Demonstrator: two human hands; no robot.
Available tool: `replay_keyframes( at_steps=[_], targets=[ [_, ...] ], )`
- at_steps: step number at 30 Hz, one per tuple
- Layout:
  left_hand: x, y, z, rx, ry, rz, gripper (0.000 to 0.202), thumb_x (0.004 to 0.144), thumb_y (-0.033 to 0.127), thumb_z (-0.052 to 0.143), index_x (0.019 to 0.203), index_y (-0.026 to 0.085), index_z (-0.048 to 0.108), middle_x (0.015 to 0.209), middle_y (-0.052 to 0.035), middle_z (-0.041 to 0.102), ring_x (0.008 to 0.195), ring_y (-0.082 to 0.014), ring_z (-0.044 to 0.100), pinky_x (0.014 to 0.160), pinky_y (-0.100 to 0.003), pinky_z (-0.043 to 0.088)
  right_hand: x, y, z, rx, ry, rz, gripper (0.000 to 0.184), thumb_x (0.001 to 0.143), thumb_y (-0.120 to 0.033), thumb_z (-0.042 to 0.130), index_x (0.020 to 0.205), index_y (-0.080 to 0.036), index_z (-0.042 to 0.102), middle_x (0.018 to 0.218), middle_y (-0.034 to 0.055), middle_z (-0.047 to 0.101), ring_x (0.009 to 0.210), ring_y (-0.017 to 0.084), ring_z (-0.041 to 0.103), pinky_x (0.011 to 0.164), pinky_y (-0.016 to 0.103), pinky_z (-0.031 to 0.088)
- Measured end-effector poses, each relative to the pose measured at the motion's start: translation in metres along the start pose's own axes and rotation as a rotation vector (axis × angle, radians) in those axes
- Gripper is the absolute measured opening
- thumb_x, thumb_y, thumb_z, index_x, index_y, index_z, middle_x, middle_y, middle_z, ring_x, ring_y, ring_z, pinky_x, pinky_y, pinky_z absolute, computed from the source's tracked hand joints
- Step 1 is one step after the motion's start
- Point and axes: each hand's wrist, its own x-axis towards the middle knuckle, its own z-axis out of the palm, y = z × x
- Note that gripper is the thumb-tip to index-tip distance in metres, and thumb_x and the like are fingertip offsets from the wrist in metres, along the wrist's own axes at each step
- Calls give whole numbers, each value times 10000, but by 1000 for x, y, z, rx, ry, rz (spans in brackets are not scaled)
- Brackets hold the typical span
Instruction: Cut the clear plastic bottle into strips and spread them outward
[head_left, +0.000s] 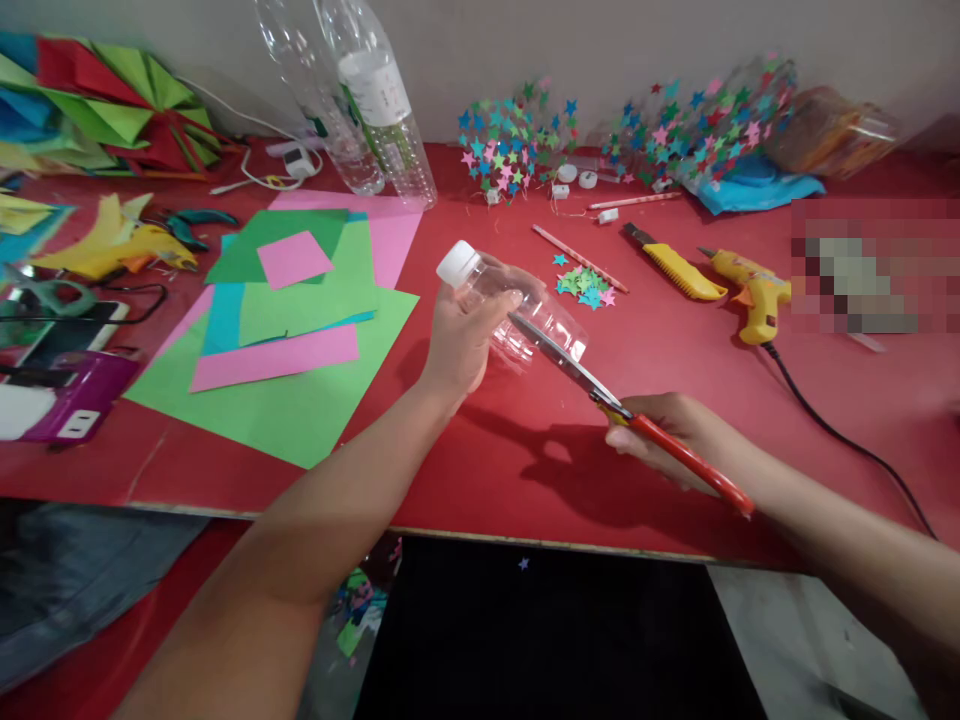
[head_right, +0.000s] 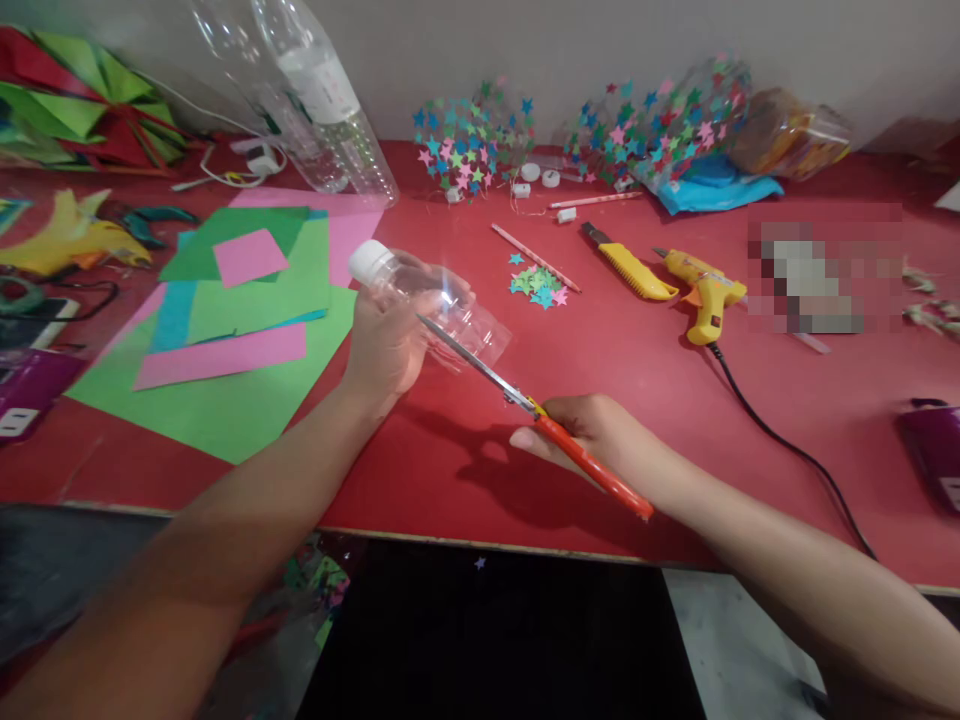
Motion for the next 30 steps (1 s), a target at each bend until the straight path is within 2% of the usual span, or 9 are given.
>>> replay_keyframes(
  at_steps=[6, 10, 15, 19, 30],
  targets=[
    [2, -1, 0, 33, 13, 25, 267, 692, 196, 674, 899, 232, 509, 804, 24, 700, 838, -190, 699, 862, -408, 519, 0, 1, 1, -24, 29, 0, 488, 807, -567, 628, 605, -210, 365, 506, -75, 344, 432, 58, 326, 433, 219, 229],
    [1, -1, 0, 53, 8, 29, 259, 714, 188, 656, 913, 243, 501, 814, 25, 702, 860, -187, 694, 866, -412, 513, 2, 3, 0, -29, 10, -38, 478, 825, -622, 562, 639, -200, 439, 519, -65, 381, 431, 63, 343, 436, 227, 231],
    [-5, -3, 1, 33, -110, 21, 239, 738, 195, 696, 889, 251, 519, 815, 19, 715, 871, -181, 694, 874, -397, 520, 3, 3, -1, -2, -34, -52, 460, 834, -625, 552, 719, -181, 516, 583, -49, 440, 459, 67, 387, 457, 229, 273],
    [-6, -5, 1, -2, -129, 50, 251, 745, 210, 720, 903, 256, 531, 849, 26, 724, 871, -178, 700, 901, -399, 520, 3, 2, -1, 21, -34, -24, 458, 836, -624, 551, 734, -178, 526, 576, -56, 428, 447, 60, 379, 451, 227, 273],
    [-5, -8, -1, 35, -122, 62, 304, 745, 298, 741, 924, 253, 500, 864, 14, 710, 914, -194, 696, 830, -385, 534, 2, 3, 1, -15, 23, 16, 472, 806, -583, 618, 617, -198, 422, 527, -67, 375, 441, 60, 345, 434, 228, 235]
  ],
)
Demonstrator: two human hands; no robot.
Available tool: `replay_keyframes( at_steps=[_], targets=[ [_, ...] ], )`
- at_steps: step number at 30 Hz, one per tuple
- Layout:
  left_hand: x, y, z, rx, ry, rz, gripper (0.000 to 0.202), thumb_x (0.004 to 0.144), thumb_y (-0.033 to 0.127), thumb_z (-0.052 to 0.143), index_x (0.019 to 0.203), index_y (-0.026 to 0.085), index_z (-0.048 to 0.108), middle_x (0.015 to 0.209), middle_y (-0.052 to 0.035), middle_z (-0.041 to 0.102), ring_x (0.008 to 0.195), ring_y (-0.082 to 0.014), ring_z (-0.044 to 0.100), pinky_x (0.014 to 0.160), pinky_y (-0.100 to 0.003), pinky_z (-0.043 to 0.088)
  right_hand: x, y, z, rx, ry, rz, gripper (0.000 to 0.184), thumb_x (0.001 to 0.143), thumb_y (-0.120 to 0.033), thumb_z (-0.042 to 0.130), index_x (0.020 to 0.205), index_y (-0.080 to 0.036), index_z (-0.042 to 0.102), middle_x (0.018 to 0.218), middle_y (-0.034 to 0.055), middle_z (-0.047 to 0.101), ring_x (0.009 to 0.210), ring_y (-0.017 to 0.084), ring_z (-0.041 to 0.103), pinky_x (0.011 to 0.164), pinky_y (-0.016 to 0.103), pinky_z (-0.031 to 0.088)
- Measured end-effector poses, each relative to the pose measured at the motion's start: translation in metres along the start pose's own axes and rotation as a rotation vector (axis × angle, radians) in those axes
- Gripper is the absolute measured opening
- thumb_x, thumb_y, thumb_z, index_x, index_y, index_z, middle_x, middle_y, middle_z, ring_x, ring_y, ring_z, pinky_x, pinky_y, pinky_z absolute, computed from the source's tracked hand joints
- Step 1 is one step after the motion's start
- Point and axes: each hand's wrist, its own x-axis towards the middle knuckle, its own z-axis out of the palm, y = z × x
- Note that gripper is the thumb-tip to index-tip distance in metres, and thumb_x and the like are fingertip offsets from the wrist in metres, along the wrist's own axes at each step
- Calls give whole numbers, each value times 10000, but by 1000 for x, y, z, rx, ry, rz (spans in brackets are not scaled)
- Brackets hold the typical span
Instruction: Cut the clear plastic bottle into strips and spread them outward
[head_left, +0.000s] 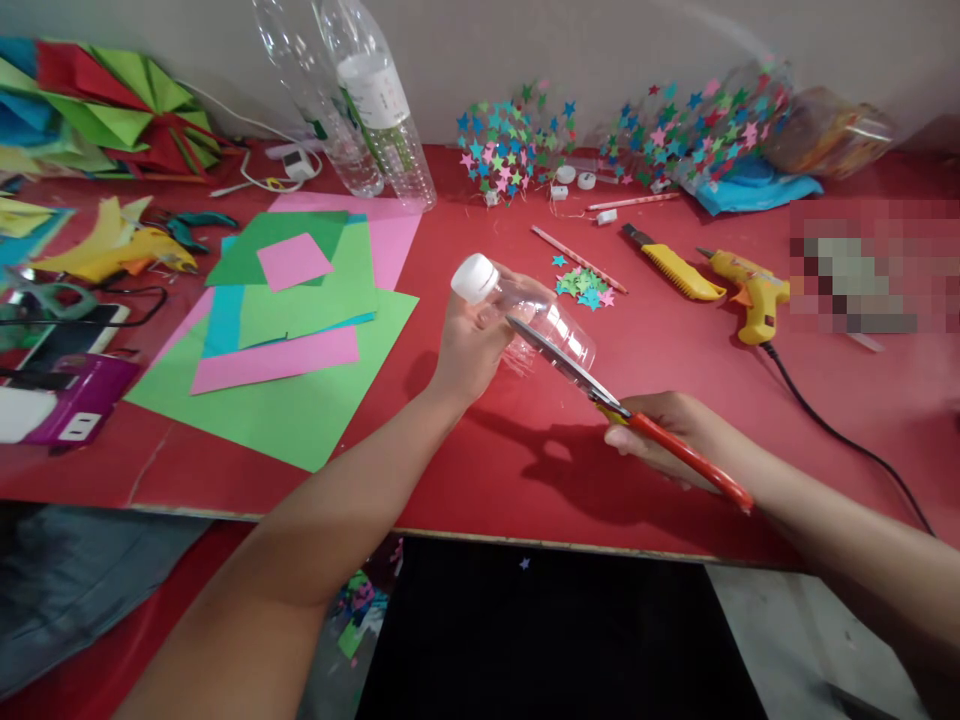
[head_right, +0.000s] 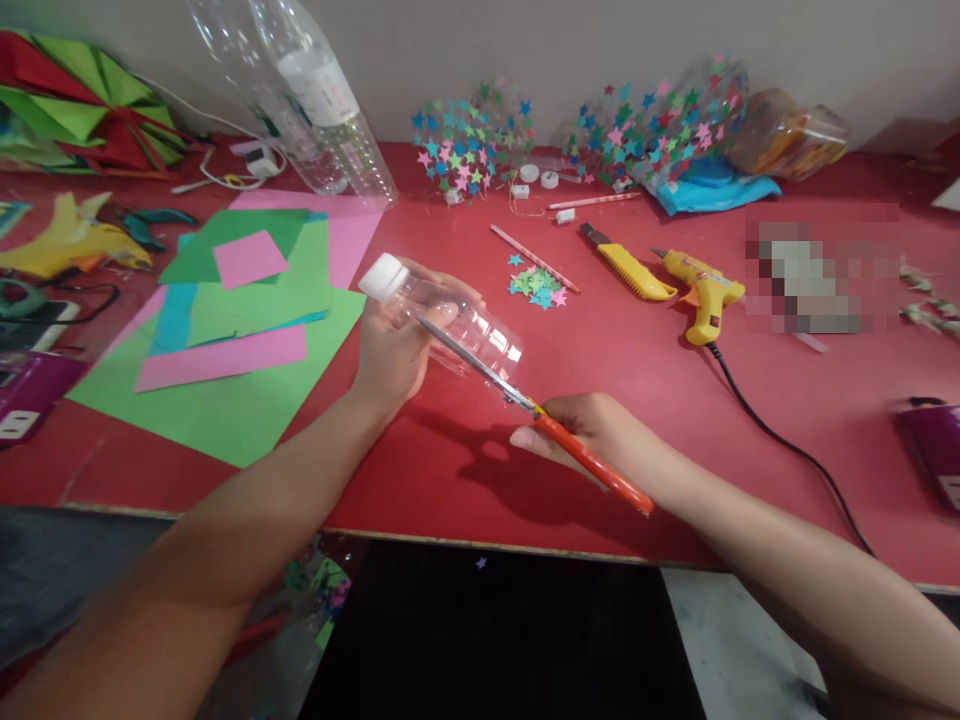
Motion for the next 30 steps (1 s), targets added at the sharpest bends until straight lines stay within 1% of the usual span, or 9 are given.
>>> replay_keyframes(
  at_steps=[2, 4, 7, 11, 15, 21, 26, 30],
  targets=[
    [0, 1, 0, 5, -2, 13, 311, 744, 307, 742, 927, 253, 496, 867, 11, 709, 919, -197, 696, 828, -386, 536, 0, -1, -1, -16, 3, 10, 481, 798, -585, 628, 609, -199, 412, 522, -66, 375, 439, 62, 347, 431, 229, 236],
    [0, 2, 0, 23, -2, 22, 310, 750, 319, 737, 927, 250, 492, 864, 11, 708, 917, -194, 697, 846, -391, 531, 1, -1, -2, -13, -16, 7, 484, 800, -617, 604, 622, -199, 437, 506, -68, 378, 425, 64, 352, 422, 229, 249],
    [-1, 5, 1, 93, -12, 15, 324, 746, 325, 746, 918, 246, 483, 865, 10, 709, 901, -184, 697, 859, -386, 523, 3, 1, -3, -3, -49, -29, 512, 803, -681, 546, 670, -188, 503, 505, -62, 405, 414, 66, 358, 416, 230, 269],
    [-2, 7, 4, 133, -31, 34, 315, 756, 299, 742, 921, 243, 479, 859, 11, 711, 856, -171, 697, 848, -376, 517, 4, 2, -4, 3, -45, -70, 526, 809, -688, 532, 687, -176, 530, 534, -49, 433, 434, 63, 370, 432, 228, 264],
    [-1, 6, 5, 118, -17, 37, 321, 746, 287, 750, 917, 246, 481, 840, 15, 713, 842, -168, 696, 828, -362, 517, 1, -2, -3, 21, -49, -25, 471, 831, -625, 558, 674, -184, 504, 499, -69, 394, 425, 61, 358, 438, 224, 248],
    [-2, 6, 6, 100, 0, 2, 278, 767, 281, 729, 912, 251, 494, 850, 5, 705, 887, -184, 693, 887, -394, 507, -2, -4, -2, 20, -30, -1, 405, 840, -528, 610, 659, -194, 469, 536, -65, 400, 442, 66, 369, 440, 230, 257],
    [-1, 7, 4, 97, 2, 24, 313, 748, 311, 748, 911, 250, 488, 850, 4, 700, 870, -185, 696, 871, -388, 521, 0, -2, -2, -9, -6, -10, 448, 827, -522, 615, 600, -207, 392, 522, -64, 372, 434, 67, 350, 421, 232, 249],
    [0, 8, 3, 128, -11, 61, 278, 775, 346, 719, 902, 256, 489, 846, 1, 704, 860, -187, 696, 851, -390, 538, 0, 0, -2, 3, -15, 18, 470, 794, -521, 647, 580, -213, 364, 487, -70, 361, 412, 69, 342, 399, 232, 256]
  ],
)
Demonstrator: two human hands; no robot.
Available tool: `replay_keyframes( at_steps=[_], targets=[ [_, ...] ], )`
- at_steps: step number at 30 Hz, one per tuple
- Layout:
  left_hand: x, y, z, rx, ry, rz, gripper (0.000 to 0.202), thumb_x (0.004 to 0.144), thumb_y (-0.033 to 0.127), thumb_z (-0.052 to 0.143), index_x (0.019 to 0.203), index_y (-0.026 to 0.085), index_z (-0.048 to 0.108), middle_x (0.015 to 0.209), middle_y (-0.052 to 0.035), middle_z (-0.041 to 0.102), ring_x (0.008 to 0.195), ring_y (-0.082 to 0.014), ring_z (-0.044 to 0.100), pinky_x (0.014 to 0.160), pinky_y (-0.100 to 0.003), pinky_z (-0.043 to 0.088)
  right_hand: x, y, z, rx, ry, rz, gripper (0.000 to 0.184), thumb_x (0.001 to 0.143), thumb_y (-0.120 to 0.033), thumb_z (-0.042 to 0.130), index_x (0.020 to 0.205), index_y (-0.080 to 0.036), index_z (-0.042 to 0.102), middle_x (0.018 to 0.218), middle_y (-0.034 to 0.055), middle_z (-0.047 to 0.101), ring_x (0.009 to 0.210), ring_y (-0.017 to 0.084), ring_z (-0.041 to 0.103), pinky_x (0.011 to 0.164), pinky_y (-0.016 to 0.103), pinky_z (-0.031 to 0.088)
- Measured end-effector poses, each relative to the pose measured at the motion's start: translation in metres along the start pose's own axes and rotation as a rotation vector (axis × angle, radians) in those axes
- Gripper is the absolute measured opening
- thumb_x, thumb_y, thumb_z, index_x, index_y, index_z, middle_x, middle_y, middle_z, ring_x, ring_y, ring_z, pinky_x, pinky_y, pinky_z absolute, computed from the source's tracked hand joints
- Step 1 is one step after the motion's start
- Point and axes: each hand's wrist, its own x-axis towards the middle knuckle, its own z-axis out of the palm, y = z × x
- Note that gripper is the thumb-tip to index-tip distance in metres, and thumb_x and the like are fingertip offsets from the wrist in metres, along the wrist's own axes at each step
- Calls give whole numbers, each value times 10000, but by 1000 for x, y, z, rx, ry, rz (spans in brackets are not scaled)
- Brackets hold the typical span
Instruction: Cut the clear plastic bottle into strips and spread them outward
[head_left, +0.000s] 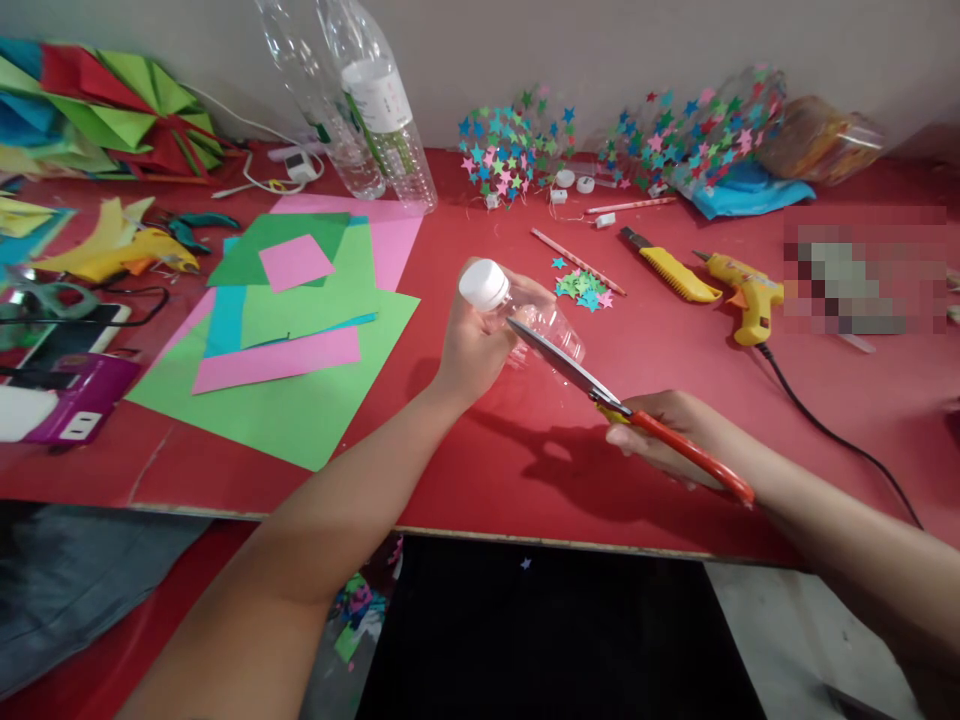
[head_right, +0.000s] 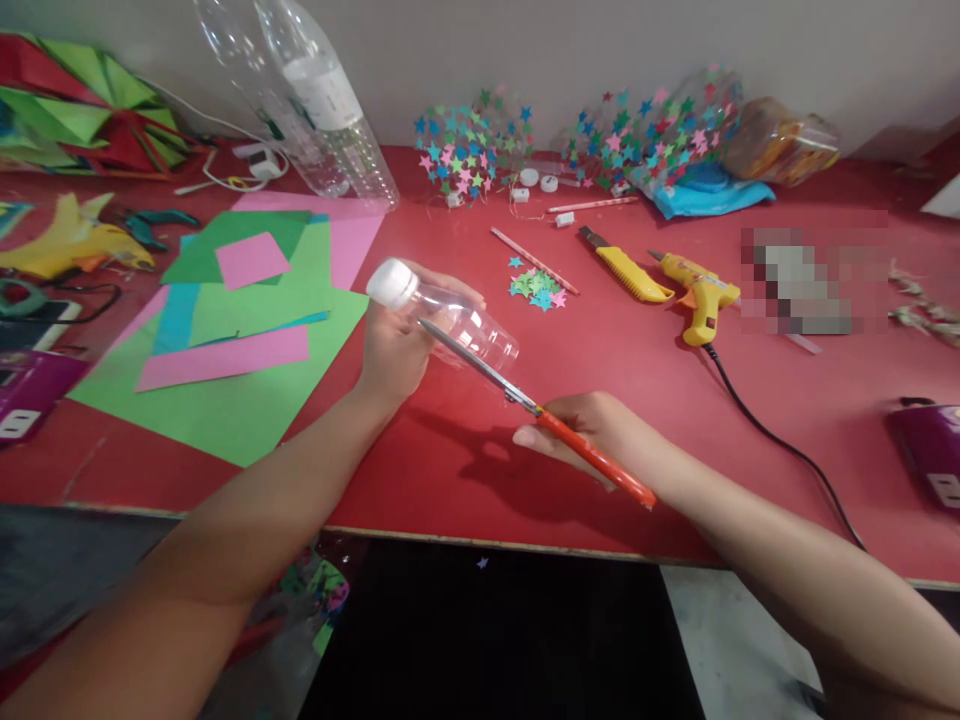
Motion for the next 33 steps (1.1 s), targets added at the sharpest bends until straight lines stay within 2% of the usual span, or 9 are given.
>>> replay_keyframes(
  at_steps=[5, 10, 14, 16, 19, 21, 23, 28, 33],
  targets=[
    [1, 1, -2, 23, -20, 42, 258, 793, 357, 699, 906, 245, 496, 864, -14, 695, 868, -194, 696, 841, -396, 533, 0, -1, 1, 13, 6, 19, 453, 793, -543, 628, 581, -219, 394, 454, -69, 366, 374, 70, 355, 372, 231, 273],
    [0, 1, -1, 13, -2, -35, 307, 757, 367, 727, 896, 247, 480, 885, -14, 699, 907, -195, 688, 886, -405, 519, -1, -3, -2, 19, -18, 33, 404, 809, -558, 609, 657, -205, 485, 461, -73, 387, 375, 71, 383, 392, 220, 299],
    [4, -7, -4, -82, 66, -98, 272, 747, 272, 707, 900, 241, 484, 863, -13, 705, 929, -199, 689, 913, -419, 503, 1, -1, -5, 14, -53, 15, 393, 820, -566, 595, 717, -191, 533, 466, -74, 422, 388, 76, 395, 415, 218, 315],
    [7, -12, -7, -124, 126, -129, 270, 728, 222, 694, 902, 238, 488, 864, -7, 704, 913, -193, 690, 905, -411, 508, 3, 1, -5, -19, 26, -33, 426, 799, -576, 608, 647, -197, 488, 445, -73, 408, 393, 74, 378, 414, 215, 286],
    [7, -16, -9, -198, 166, -251, 356, 658, 185, 732, 920, 226, 494, 875, -2, 688, 912, -196, 687, 882, -386, 521, 8, 6, -5, -65, 247, -90, 435, 768, -573, 631, 614, -199, 470, 456, -62, 415, 417, 79, 376, 434, 226, 270],
    [4, -15, -6, -258, 149, -361, 406, 634, 179, 753, 946, 215, 496, 841, 8, 667, 901, -199, 688, 869, -380, 530, 12, 10, -5, -103, 398, -82, 391, 771, -544, 636, 647, -196, 506, 474, -58, 420, 440, 85, 377, 457, 235, 273],
    [-1, -13, -1, -297, 99, -447, 449, 640, 188, 761, 992, 209, 483, 817, 14, 652, 887, -204, 691, 857, -389, 537, 17, 13, -5, -143, 495, -74, 362, 770, -523, 638, 675, -190, 534, 491, -54, 422, 463, 90, 376, 475, 240, 278],
    [-11, -15, 13, -290, -24, -499, 551, 655, 251, 793, 1040, 230, 400, 842, -2, 659, 838, -212, 698, 795, -395, 556, 26, 17, -3, -240, 554, -122, 389, 751, -546, 602, 658, -174, 535, 536, -34, 433, 516, 95, 358, 495, 243, 282],
    [-15, -21, 15, -307, -28, -499, 667, 699, 235, 764, 1217, 315, 351, 906, 10, 624, 884, -212, 689, 787, -399, 574, 26, 17, 2, -264, 582, -197, 320, 768, -469, 564, 649, -179, 502, 544, -34, 438, 526, 90, 335, 500, 231, 287]
  ],
)
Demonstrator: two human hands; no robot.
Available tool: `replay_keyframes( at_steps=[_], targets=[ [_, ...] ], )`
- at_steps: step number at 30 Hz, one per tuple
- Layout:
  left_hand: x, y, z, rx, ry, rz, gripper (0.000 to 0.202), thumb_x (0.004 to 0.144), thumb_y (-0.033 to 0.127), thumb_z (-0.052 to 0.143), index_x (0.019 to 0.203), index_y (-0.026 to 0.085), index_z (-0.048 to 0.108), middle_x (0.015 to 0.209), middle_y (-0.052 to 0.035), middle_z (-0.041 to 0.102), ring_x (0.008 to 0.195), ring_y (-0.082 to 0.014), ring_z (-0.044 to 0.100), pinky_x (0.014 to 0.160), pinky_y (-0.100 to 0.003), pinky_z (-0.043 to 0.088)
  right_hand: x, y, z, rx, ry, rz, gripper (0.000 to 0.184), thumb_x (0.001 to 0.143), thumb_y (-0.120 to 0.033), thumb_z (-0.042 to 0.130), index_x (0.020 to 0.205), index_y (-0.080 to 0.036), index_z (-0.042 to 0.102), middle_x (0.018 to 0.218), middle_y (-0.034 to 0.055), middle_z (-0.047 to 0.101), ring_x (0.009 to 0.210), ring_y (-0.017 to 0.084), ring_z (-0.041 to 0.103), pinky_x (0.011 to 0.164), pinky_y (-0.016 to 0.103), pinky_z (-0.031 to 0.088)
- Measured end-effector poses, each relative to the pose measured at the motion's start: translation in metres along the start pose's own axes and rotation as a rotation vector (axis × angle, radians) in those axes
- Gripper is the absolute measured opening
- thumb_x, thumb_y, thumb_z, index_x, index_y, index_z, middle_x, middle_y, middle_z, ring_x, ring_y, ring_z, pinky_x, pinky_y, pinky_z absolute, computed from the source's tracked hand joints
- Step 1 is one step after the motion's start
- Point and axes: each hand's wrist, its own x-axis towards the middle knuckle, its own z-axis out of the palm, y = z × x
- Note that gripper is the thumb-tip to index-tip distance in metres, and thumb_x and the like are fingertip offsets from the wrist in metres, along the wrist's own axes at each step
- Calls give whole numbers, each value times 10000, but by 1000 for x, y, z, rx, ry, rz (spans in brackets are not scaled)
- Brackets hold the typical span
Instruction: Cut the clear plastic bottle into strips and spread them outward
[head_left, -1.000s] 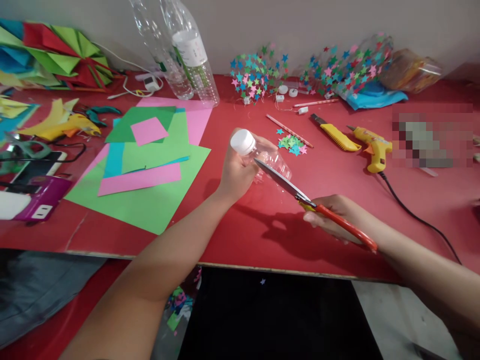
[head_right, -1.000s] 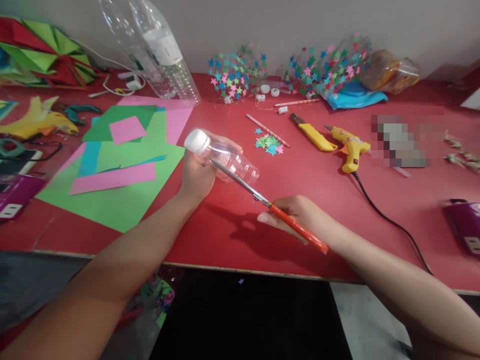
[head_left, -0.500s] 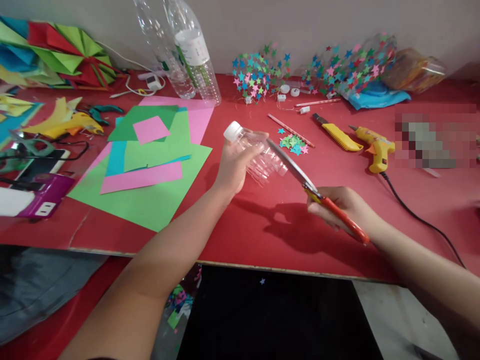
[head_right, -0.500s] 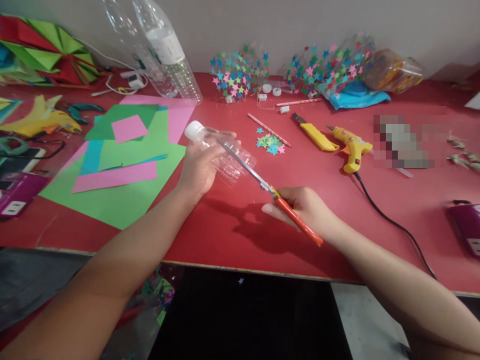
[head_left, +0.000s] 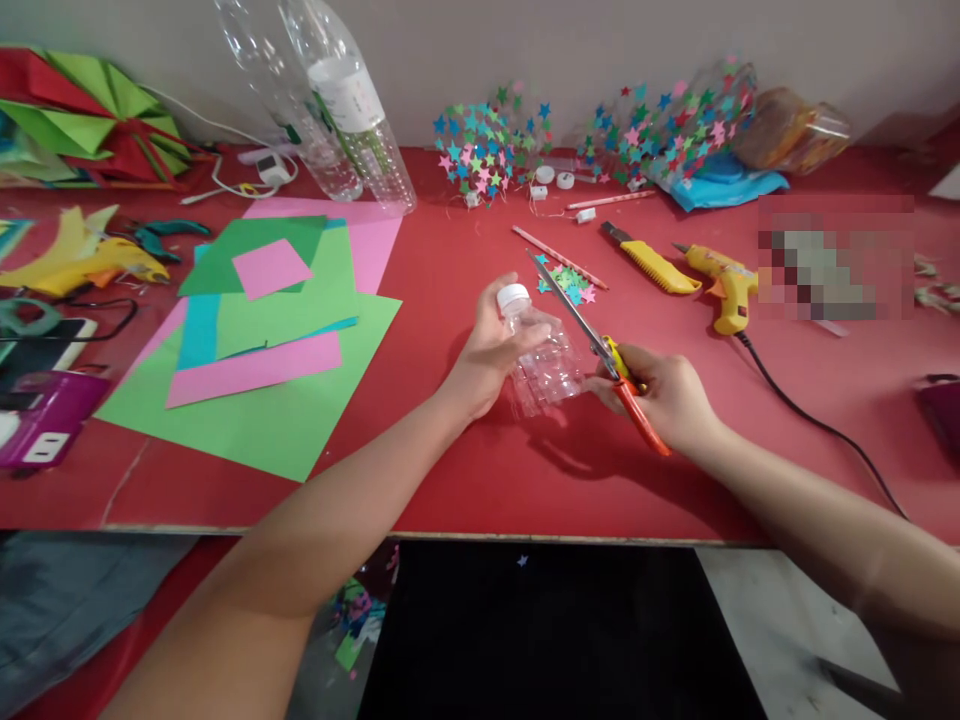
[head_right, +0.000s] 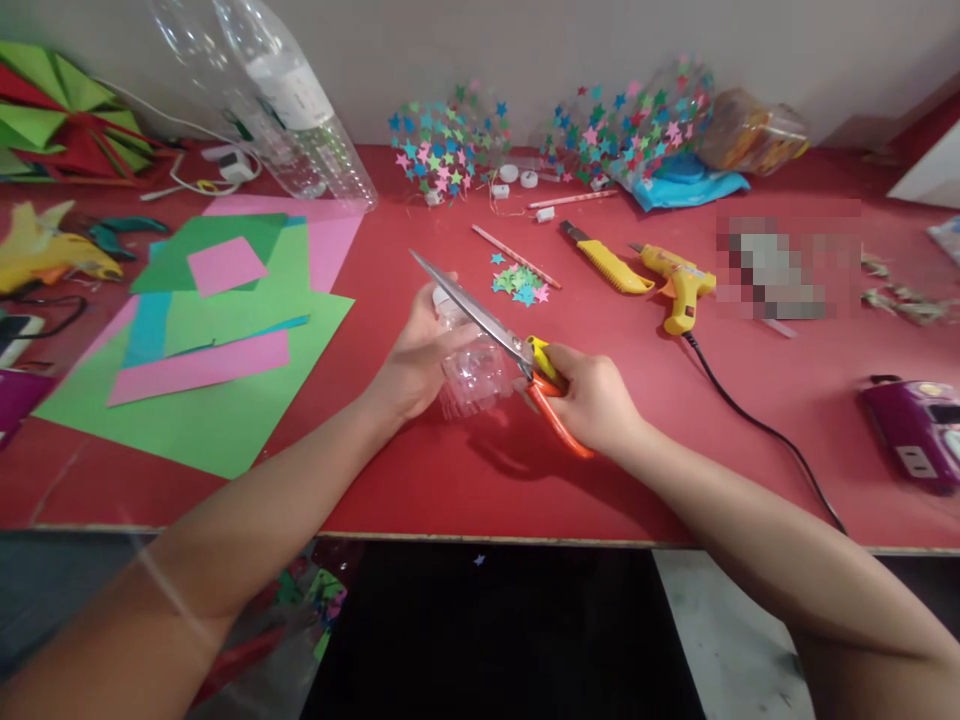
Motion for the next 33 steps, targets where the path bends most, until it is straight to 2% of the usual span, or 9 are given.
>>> replay_keyframes(
  at_steps=[5, 9, 12, 17, 21, 24, 29, 33],
  targets=[
    [0, -3, -2, 41, 15, 1, 687, 774, 281, 709, 1329, 379, 318, 1040, -31, 620, 986, -246, 671, 821, -448, 572, -2, -3, 2, -8, 51, -73, 315, 718, -415, 585, 599, -215, 373, 502, -74, 303, 499, 74, 223, 471, 222, 243],
    [-2, -3, 0, 128, -20, 25, 720, 776, 322, 711, 1374, 406, 318, 1162, -55, 607, 1009, -255, 659, 825, -448, 573, 0, -1, 6, -28, 83, -53, 270, 699, -332, 544, 597, -224, 318, 511, -76, 266, 505, 75, 213, 472, 224, 222],
    [-4, 3, 0, 108, -97, -19, 723, 739, 276, 735, 1352, 395, 371, 1182, -64, 590, 1029, -273, 653, 798, -428, 583, 2, 4, 7, -18, 108, -48, 255, 710, -333, 514, 595, -223, 315, 509, -72, 276, 505, 76, 233, 470, 219, 219],
    [-4, 12, -5, 6, -248, -27, 581, 735, 282, 686, 1255, 370, 442, 1177, -46, 587, 1131, -283, 612, 887, -474, 551, 5, 11, 7, -27, 112, -38, 237, 711, -333, 507, 599, -220, 332, 516, -72, 273, 511, 77, 237, 474, 214, 226],
    [-3, 10, -3, -51, -180, -64, 466, 787, 365, 655, 1194, 316, 433, 1133, -68, 602, 1121, -280, 612, 882, -467, 549, 4, 10, 9, -37, 87, -49, 253, 718, -343, 510, 601, -223, 321, 516, -76, 267, 508, 75, 221, 474, 215, 228],
    [-5, 10, 0, -30, -127, -91, 511, 768, 361, 703, 1181, 300, 409, 1119, -72, 596, 1119, -277, 613, 910, -461, 536, 3, 10, 10, -38, 65, -68, 238, 710, -331, 508, 608, -224, 322, 505, -80, 271, 494, 72, 221, 473, 217, 225],
    [-5, 12, -3, 21, -168, -104, 508, 777, 284, 692, 1197, 319, 409, 1186, -47, 574, 1223, -293, 556, 1022, -525, 453, 3, 11, 9, 0, 52, -18, 188, 693, -340, 490, 608, -211, 382, 522, -62, 314, 516, 81, 259, 485, 225, 237],
    [-4, 11, -5, 7, -185, -90, 474, 793, 253, 663, 1195, 329, 422, 1202, -42, 586, 1254, -304, 535, 1028, -533, 445, 4, 11, 7, 37, 45, 14, 168, 683, -340, 485, 618, -200, 420, 548, -50, 339, 539, 89, 296, 498, 228, 255]
  ],
)
